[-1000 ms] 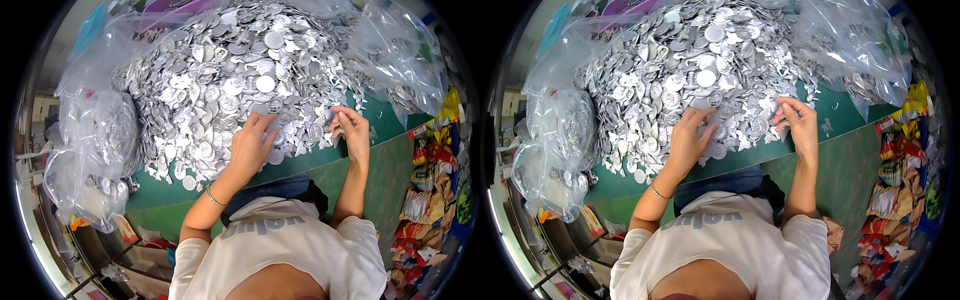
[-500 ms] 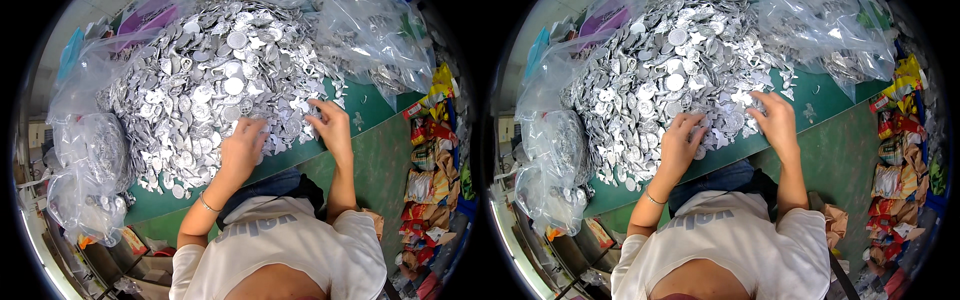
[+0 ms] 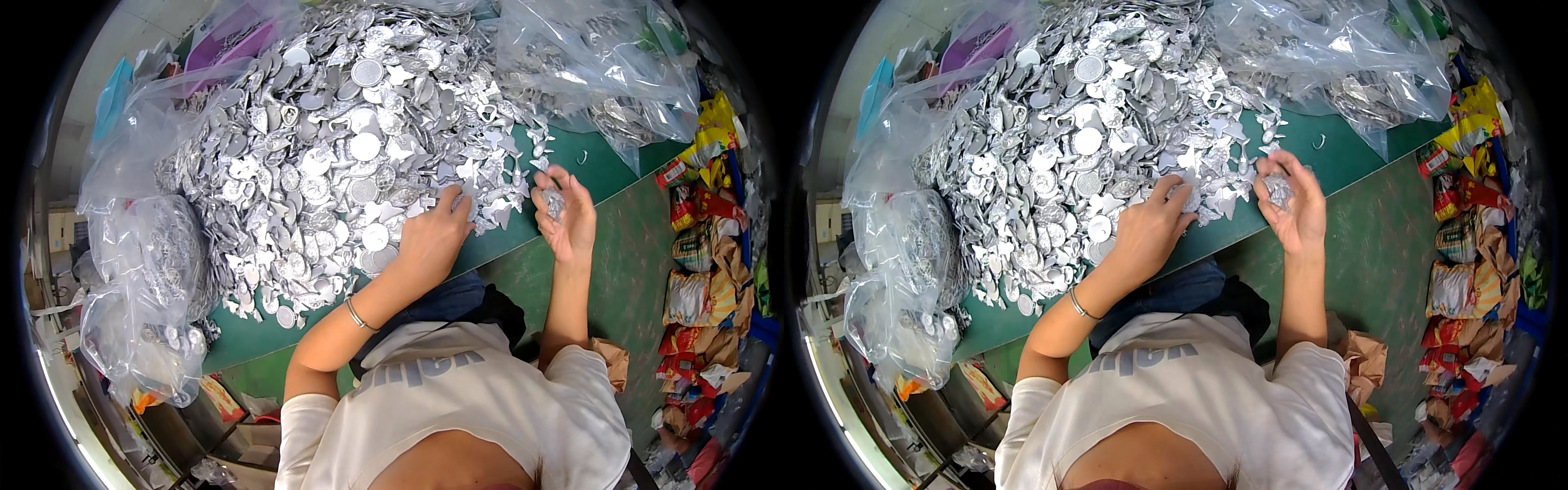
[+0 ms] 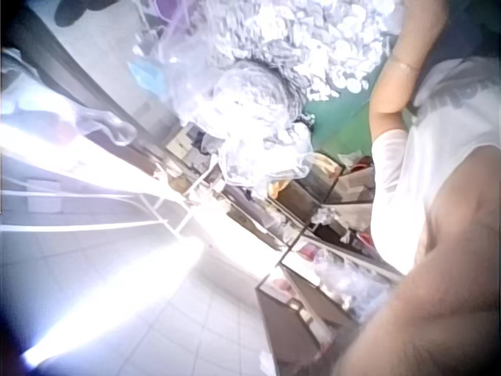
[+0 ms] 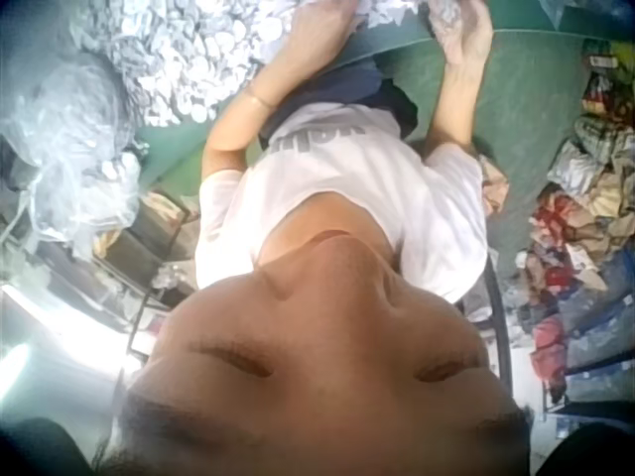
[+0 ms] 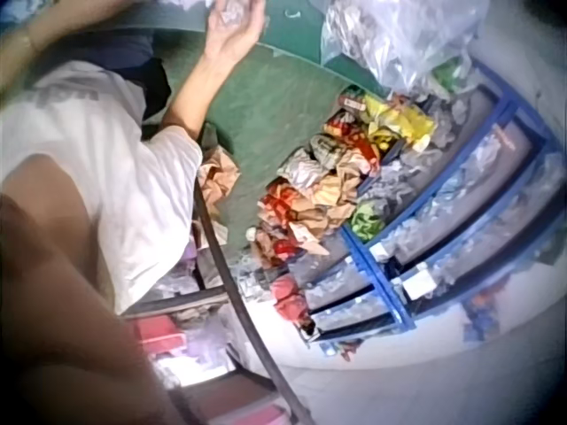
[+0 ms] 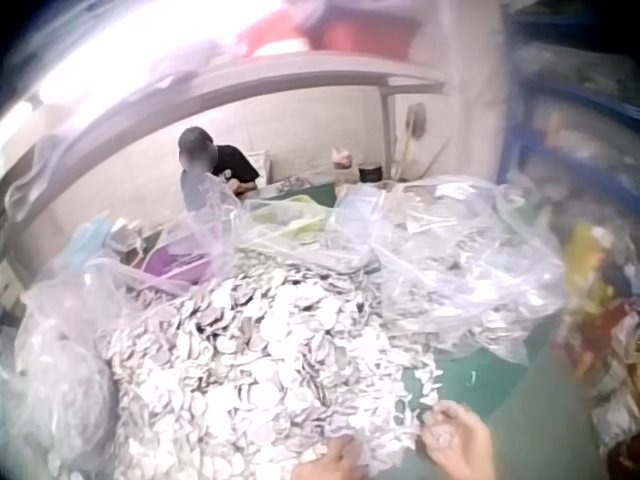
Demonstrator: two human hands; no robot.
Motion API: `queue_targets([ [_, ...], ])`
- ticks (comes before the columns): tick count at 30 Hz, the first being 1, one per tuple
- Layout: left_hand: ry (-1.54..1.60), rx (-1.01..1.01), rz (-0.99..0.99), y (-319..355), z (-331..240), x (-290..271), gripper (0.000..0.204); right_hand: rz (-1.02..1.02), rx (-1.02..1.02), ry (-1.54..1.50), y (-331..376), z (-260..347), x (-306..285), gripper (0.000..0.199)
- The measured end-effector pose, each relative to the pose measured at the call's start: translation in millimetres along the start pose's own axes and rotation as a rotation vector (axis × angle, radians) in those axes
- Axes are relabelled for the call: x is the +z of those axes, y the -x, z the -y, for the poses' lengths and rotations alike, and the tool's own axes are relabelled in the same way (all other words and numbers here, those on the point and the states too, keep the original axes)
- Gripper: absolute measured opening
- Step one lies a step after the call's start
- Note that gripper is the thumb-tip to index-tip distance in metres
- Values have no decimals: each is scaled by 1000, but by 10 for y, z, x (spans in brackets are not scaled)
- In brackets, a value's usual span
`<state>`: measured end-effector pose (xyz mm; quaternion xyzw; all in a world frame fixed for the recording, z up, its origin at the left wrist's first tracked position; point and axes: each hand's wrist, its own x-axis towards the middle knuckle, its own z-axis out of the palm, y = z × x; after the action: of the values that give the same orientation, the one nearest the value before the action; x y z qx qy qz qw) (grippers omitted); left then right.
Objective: The person sorts and organizes small silver-colored metal decorative pieces by hand, moving them from a large central pile into smaller plastic bags stored on nearby shelves.
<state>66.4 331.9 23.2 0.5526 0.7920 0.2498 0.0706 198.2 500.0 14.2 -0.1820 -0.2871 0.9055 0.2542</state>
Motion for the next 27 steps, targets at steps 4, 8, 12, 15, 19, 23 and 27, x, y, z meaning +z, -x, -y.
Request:
queue_targets([
  [4,-9,-23,28,28,-41,-35,32,-58,-177,1056,155,-102,-48,21],
  [8,-22,-101,-10,-108,-65,-7,31,-125,-451,1694,204,-316,216,27],
  [12,-109,-178,42,-301,-118,8,31,-108,-391,1701,186,-272,164,23],
  [15,-129,-199,50,-352,-113,16,31,-144,-246,1277,147,-164,-12,16],
  [19,-95,-201,13,-371,-95,64,31,-214,-64,377,104,38,-146,11],
  [23,-24,-199,-20,-404,-75,107,27,-148,-134,-141,41,75,-58,8],
  [27,108,-145,-66,-404,-42,138,21,126,89,-522,-110,51,-328,10],
])
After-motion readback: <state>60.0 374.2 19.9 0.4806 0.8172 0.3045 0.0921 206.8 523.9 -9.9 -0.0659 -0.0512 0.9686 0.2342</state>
